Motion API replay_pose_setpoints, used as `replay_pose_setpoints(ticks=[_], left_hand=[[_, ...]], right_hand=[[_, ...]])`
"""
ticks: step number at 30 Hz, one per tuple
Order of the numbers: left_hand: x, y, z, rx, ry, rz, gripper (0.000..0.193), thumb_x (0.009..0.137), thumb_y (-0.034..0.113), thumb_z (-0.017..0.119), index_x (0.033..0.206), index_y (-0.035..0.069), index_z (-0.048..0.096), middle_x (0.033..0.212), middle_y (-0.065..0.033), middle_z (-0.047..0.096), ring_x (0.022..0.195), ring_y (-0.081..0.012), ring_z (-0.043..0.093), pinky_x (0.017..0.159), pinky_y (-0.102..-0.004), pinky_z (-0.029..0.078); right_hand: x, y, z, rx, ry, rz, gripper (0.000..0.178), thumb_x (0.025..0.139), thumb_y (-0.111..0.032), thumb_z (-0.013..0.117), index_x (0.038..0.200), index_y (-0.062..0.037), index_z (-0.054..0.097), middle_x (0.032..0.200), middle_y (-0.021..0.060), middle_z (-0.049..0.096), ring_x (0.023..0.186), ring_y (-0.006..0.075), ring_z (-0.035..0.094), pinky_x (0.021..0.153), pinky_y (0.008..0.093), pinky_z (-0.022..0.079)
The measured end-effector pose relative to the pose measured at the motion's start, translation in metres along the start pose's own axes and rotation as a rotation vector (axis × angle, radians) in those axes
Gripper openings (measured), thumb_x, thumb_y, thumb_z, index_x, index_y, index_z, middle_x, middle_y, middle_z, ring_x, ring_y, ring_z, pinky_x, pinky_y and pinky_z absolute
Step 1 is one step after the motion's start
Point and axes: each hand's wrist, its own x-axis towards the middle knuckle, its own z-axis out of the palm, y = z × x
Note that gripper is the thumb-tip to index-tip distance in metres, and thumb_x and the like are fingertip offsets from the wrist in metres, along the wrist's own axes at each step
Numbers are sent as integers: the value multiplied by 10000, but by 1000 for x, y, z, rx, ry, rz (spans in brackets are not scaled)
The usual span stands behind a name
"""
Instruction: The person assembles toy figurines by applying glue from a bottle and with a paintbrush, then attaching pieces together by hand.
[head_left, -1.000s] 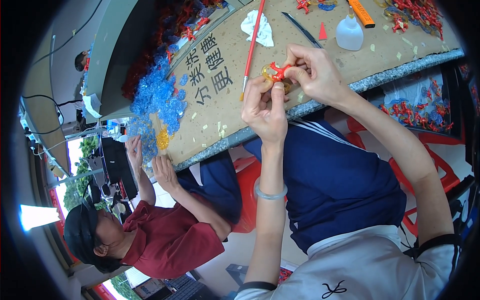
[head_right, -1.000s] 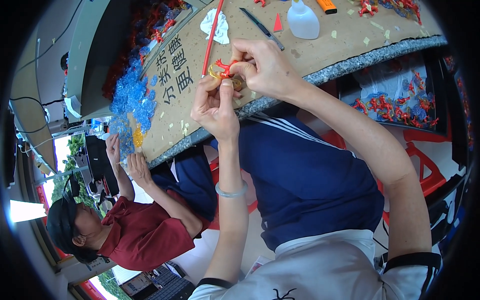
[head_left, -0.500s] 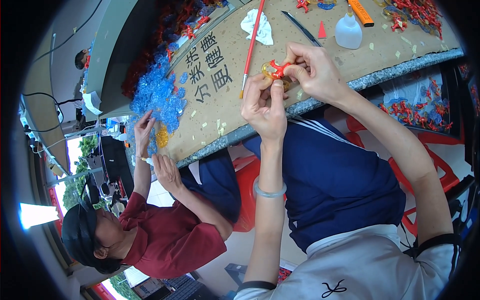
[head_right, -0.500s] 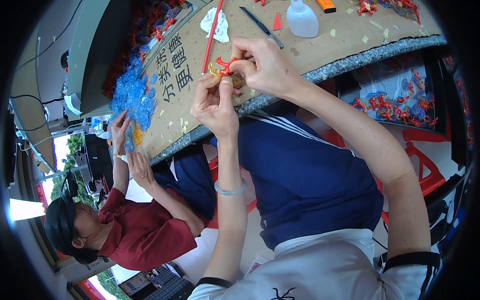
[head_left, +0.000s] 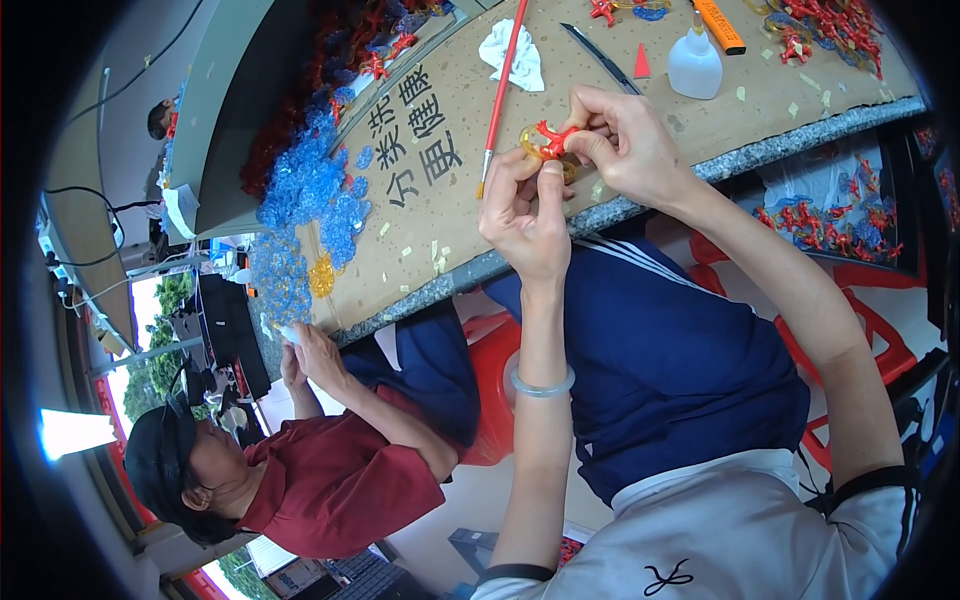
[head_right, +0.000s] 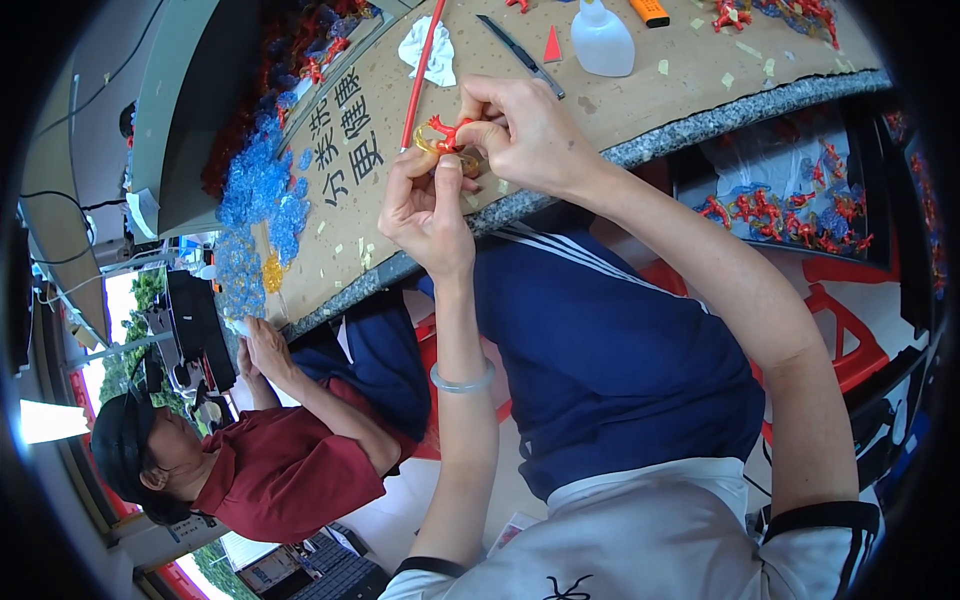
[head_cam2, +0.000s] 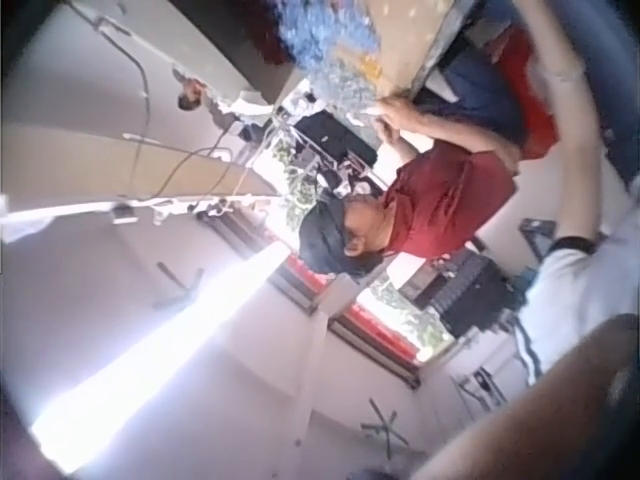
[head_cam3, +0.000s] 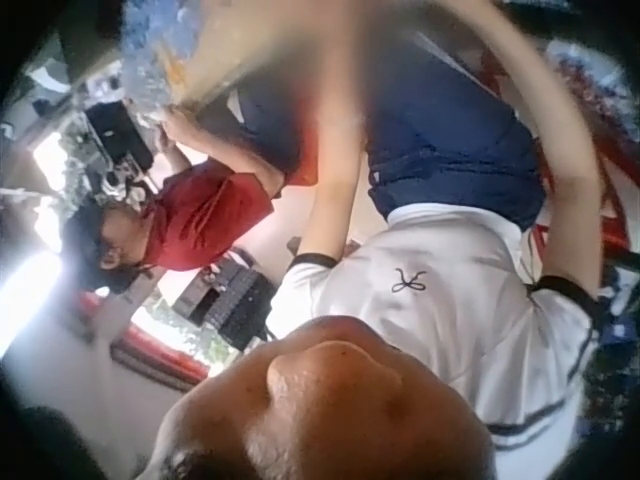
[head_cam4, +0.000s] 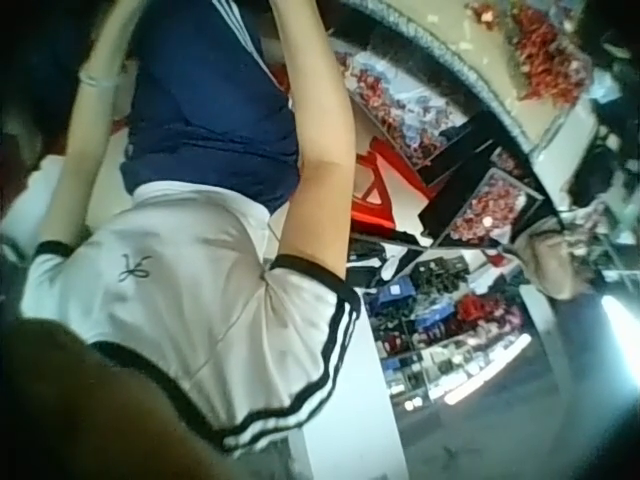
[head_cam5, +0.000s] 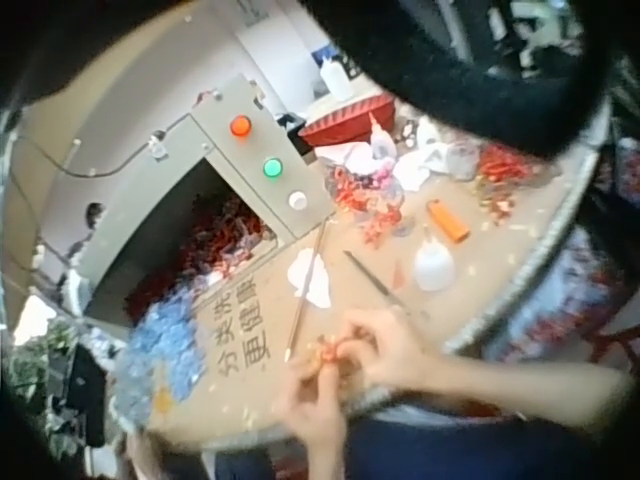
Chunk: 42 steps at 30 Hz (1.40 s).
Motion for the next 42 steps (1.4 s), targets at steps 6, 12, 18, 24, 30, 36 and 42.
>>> replay_pose_setpoints(ticks=[6, 12, 18, 24, 30, 36, 42], left_hand=[[-2, -2, 2, -17, 7, -8, 48, 841, -83, 599, 872, -89, 563, 964, -107, 555, 718, -121, 608, 567, -234, 552], [-1, -1, -1, -5, 7, -5, 51, 839, -83, 600, 872, -88, 561, 960, -103, 556, 728, -123, 610, 567, -230, 558], [-1, -3, 1, 0, -1, 28, 60, 853, -80, 597, 909, -73, 576, 951, -131, 593, 649, -119, 594, 534, -231, 523], [-1, -3, -1, 8, 4, 33, 57, 853, -80, 598, 905, -75, 574, 941, -128, 596, 647, -118, 592, 539, -232, 524], [-1, 0, 0, -26, 3, -8, 38, 837, -91, 593, 853, -86, 558, 946, -101, 558, 729, -121, 610, 566, -228, 564], [0, 0, -1, -15, -6, -6, 44, 834, -88, 599, 850, -86, 558, 947, -103, 558, 727, -122, 610, 568, -230, 564], [-1, -1, 0, -14, -7, 3, 45, 833, -86, 603, 846, -86, 560, 946, -105, 558, 732, -127, 614, 569, -234, 567]], right_hand=[[-2, 2, 2, 59, 85, -47, 82, 787, 59, 581, 736, 50, 516, 604, 86, 574, 569, 80, 558, 504, 245, 430], [-1, -1, 1, 25, 9, 10, 98, 833, 54, 557, 775, 11, 490, 678, 15, 545, 641, 30, 522, 557, 194, 435], [-2, 0, -1, 46, 13, -1, 100, 837, 48, 556, 776, 8, 489, 676, 9, 535, 625, 24, 496, 552, 192, 419], [-1, 1, 2, 40, 57, -23, 80, 797, 65, 576, 754, 47, 512, 613, 93, 584, 571, 78, 553, 515, 237, 433], [-1, 4, 1, 22, 62, -24, 82, 793, 55, 585, 754, 42, 513, 601, 98, 582, 563, 79, 554, 503, 241, 422], [-1, 7, 2, -1, 63, -42, 86, 791, 54, 589, 753, 42, 513, 595, 99, 583, 552, 80, 551, 499, 241, 416], [-1, 5, 3, 12, 81, -72, 84, 788, 56, 588, 748, 42, 515, 592, 99, 582, 547, 82, 547, 497, 241, 416]])
